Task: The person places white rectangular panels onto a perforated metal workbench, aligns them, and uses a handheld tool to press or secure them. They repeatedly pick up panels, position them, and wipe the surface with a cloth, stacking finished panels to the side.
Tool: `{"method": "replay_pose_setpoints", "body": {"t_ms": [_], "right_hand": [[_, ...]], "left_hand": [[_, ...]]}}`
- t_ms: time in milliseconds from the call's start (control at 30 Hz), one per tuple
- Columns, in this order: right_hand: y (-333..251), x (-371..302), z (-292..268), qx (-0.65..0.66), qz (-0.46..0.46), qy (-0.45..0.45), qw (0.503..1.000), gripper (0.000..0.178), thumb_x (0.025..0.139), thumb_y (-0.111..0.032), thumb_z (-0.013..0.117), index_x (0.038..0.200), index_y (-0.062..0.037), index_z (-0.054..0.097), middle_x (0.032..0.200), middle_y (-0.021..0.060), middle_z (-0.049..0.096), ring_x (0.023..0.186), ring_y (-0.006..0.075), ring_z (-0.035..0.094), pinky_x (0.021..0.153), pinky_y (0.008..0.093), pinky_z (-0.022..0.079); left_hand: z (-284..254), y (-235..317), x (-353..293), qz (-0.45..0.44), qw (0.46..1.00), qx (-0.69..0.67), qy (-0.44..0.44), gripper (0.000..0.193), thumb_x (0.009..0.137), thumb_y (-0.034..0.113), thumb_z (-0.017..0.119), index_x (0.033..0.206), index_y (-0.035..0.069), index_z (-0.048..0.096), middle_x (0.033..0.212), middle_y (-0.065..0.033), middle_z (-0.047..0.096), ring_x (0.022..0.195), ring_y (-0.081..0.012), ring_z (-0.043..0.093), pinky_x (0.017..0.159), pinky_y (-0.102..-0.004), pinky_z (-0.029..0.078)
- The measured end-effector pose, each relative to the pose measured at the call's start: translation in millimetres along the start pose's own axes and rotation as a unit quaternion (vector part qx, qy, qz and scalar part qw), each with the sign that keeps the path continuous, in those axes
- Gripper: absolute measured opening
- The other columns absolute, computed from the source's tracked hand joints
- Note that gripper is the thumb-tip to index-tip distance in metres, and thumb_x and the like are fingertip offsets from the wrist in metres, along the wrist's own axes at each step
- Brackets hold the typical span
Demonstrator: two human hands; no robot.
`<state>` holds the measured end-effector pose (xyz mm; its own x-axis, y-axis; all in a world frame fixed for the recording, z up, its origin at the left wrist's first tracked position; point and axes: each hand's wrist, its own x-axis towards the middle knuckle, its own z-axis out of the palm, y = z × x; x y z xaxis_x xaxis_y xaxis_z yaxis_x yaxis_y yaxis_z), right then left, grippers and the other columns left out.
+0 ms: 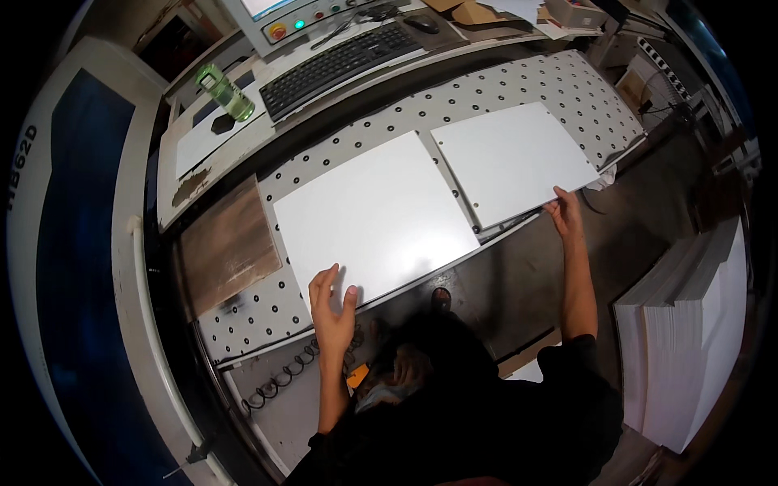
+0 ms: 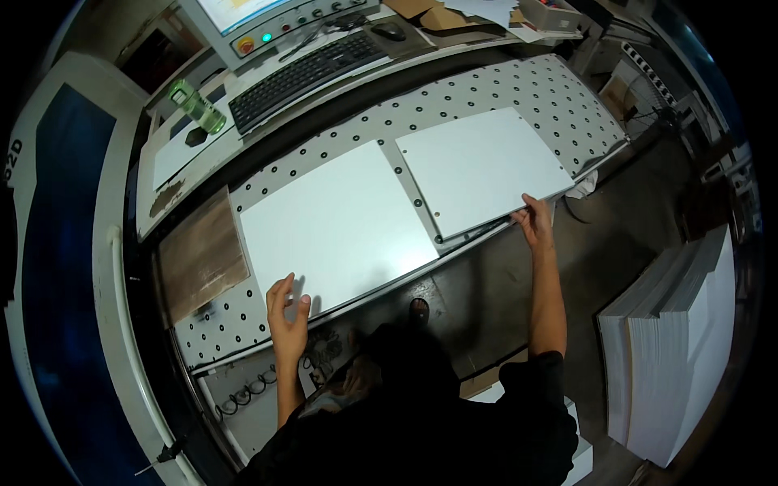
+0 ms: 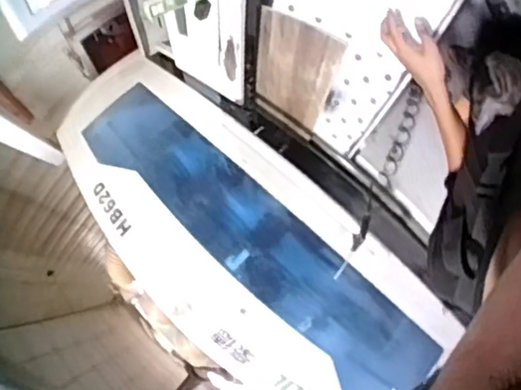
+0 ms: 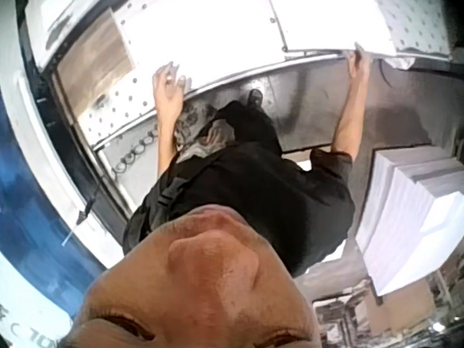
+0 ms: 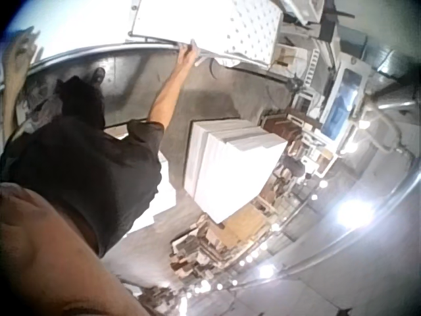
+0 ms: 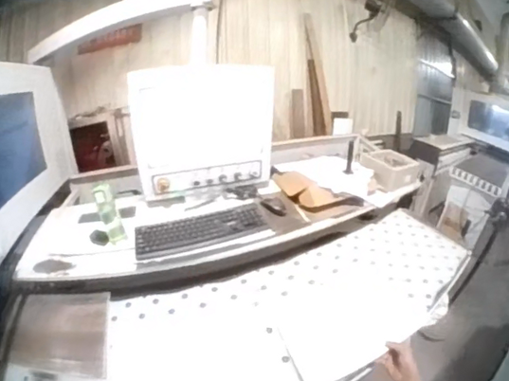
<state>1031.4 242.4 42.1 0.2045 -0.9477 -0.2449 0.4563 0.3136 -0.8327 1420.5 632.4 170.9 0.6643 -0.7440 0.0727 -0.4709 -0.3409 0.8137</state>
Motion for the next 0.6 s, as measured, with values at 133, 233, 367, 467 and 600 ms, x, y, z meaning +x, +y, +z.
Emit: {"method": "replay_pose_setpoints", "body": {"t_ms": [133,233,367,467,600], "right_hand": [[-55.1,-1.6,2.2,-0.592,0.133,0.041,0.794,0.033,0.099,-0.032,0.064,0.096,0.0007,0.068,0.078,0.0138,0.072,0.069,0.0208,0.072,0.057,0.0340,0.057],[-67.4,-50.4,49.3,-0.688,-0.050,0.134,0.711,0.040,0.100,-0.040,0.063,0.100,-0.0007,0.071,0.074,0.0109,0.071,0.065,0.0179,0.067,0.063,0.0334,0.050],[-18.0,-81.4,148.8,-0.624,-0.104,-0.052,0.773,0.039,0.100,-0.036,0.064,0.120,-0.0030,0.069,0.092,0.0134,0.073,0.083,0.0218,0.070,0.074,0.0385,0.053],[43.5,-105.1,196.4,-0.613,-0.153,-0.116,0.766,0.056,0.099,-0.034,0.068,0.144,-0.0047,0.054,0.137,0.0220,0.061,0.121,0.0297,0.062,0.098,0.0408,0.050],[95.5,-108.7,233.3,-0.679,-0.207,-0.132,0.692,0.073,0.094,-0.033,0.072,0.150,0.0033,0.043,0.156,0.0281,0.038,0.144,0.0418,0.040,0.118,0.0442,0.034]], "left_hand": [[-33.9,-29.8,-4.0,0.002,0.996,0.062,0.069,0.048,0.099,0.031,0.067,0.142,0.010,0.060,0.138,-0.0148,0.053,0.127,-0.0291,0.052,0.102,-0.0415,0.045],[-70.9,-73.4,-2.2,-0.051,0.987,0.089,0.127,0.052,0.096,0.028,0.070,0.142,0.007,0.058,0.136,-0.0190,0.050,0.133,-0.0381,0.047,0.112,-0.0470,0.039],[-117.1,-216.7,11.9,-0.090,0.943,0.241,0.209,0.072,0.090,0.041,0.074,0.147,0.004,0.050,0.149,-0.0352,0.038,0.138,-0.0509,0.039,0.114,-0.0556,0.033],[-142.4,-260.0,52.5,-0.167,0.915,0.298,0.213,0.099,0.085,0.066,0.069,0.156,0.005,0.037,0.154,-0.0456,0.023,0.145,-0.0606,0.021,0.119,-0.0615,0.020],[-170.1,-299.7,71.8,-0.282,0.901,0.268,0.194,0.112,0.083,0.079,0.061,0.161,0.006,0.027,0.157,-0.0483,0.010,0.150,-0.0603,0.004,0.121,-0.0631,0.004]]}}
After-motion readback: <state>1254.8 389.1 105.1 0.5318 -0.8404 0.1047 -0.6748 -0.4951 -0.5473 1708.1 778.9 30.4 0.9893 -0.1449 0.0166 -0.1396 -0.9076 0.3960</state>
